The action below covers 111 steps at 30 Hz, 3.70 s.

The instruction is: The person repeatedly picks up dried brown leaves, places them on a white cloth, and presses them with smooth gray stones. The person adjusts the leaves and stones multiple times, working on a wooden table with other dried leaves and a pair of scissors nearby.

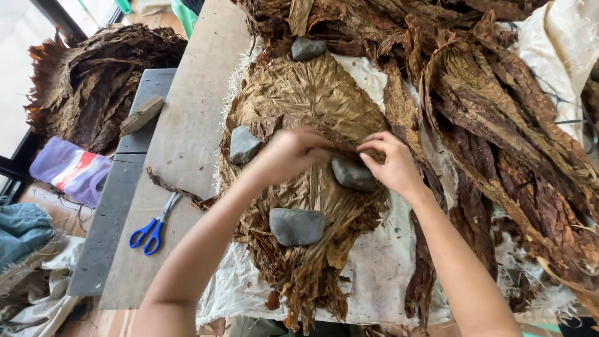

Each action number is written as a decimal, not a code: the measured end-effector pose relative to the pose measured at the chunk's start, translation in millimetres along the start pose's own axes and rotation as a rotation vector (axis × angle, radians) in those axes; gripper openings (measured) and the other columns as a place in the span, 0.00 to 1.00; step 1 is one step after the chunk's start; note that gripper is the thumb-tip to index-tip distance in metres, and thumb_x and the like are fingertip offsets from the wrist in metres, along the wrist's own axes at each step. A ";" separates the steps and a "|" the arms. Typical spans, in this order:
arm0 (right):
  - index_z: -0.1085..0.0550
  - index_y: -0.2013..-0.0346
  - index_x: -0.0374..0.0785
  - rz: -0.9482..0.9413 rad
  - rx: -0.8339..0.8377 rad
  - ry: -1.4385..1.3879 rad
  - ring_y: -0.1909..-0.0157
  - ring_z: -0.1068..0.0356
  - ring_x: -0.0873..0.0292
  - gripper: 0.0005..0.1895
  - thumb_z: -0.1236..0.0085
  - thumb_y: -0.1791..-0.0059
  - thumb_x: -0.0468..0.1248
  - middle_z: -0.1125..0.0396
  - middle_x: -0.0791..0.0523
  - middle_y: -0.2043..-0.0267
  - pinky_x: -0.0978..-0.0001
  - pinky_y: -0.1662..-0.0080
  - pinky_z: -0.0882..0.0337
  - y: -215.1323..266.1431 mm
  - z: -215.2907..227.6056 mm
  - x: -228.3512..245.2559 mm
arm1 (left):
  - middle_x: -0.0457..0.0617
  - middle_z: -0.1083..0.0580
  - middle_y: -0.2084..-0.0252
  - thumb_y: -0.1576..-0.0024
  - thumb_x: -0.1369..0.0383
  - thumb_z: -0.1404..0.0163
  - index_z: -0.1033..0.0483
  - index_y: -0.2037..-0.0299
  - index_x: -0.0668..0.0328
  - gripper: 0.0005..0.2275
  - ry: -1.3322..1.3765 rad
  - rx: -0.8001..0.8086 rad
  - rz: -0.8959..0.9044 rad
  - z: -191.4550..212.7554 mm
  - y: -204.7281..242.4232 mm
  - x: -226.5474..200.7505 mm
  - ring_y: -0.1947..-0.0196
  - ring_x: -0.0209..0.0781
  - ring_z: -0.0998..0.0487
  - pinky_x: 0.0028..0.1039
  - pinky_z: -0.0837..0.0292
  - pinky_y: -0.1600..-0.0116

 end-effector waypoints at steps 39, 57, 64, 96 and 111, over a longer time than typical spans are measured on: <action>0.19 0.45 0.37 0.279 -0.505 0.184 0.67 0.20 0.52 0.12 0.48 0.28 0.39 0.22 0.52 0.69 0.63 0.60 0.22 -207.0 -25.8 5.2 | 0.55 0.15 0.65 0.26 0.54 0.41 0.14 0.53 0.48 0.11 -0.226 -0.869 -0.062 135.0 -121.2 209.4 0.59 0.65 0.12 0.51 0.18 0.56; 0.15 0.56 0.50 -0.173 -0.272 0.112 0.52 0.17 0.37 0.23 0.41 0.35 0.63 0.18 0.51 0.63 0.42 0.50 0.18 -280.8 -91.6 -155.7 | 0.55 0.12 0.51 0.26 0.48 0.49 0.15 0.45 0.39 0.13 -0.361 -0.505 0.385 115.3 -233.0 312.0 0.47 0.70 0.12 0.63 0.17 0.40; 0.14 0.52 0.42 -0.318 -0.255 -0.076 0.49 0.16 0.37 0.27 0.41 0.35 0.62 0.16 0.49 0.57 0.43 0.47 0.20 -268.5 -97.9 -156.2 | 0.65 0.19 0.49 0.27 0.53 0.43 0.24 0.42 0.57 0.16 -0.618 -0.521 0.472 116.3 -270.1 321.9 0.45 0.72 0.13 0.59 0.13 0.44; 0.15 0.46 0.52 -0.393 -0.295 -0.010 0.41 0.17 0.48 0.21 0.32 0.43 0.61 0.15 0.60 0.54 0.46 0.40 0.19 -264.2 -96.1 -151.1 | 0.49 0.60 0.06 0.32 0.28 0.69 0.44 0.13 0.21 0.37 -0.706 0.048 0.632 -6.8 -164.8 156.9 0.08 0.70 0.64 0.89 0.70 0.21; 0.24 0.25 0.47 -0.592 0.043 0.701 0.24 0.32 0.34 0.34 0.29 0.44 0.52 0.35 0.47 0.21 0.31 0.33 0.25 -9.4 54.4 -143.4 | 0.47 0.51 0.07 0.35 0.26 0.61 0.38 0.15 0.17 0.37 -0.567 -0.033 0.649 -11.7 -162.5 176.9 0.07 0.62 0.62 0.86 0.69 0.19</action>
Point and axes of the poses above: each hand's wrist, its own y-axis away from the middle knuckle, its own z-axis out of the back of the hand, x = y × z, the point moved 6 cm from there along -y, towards the middle knuckle
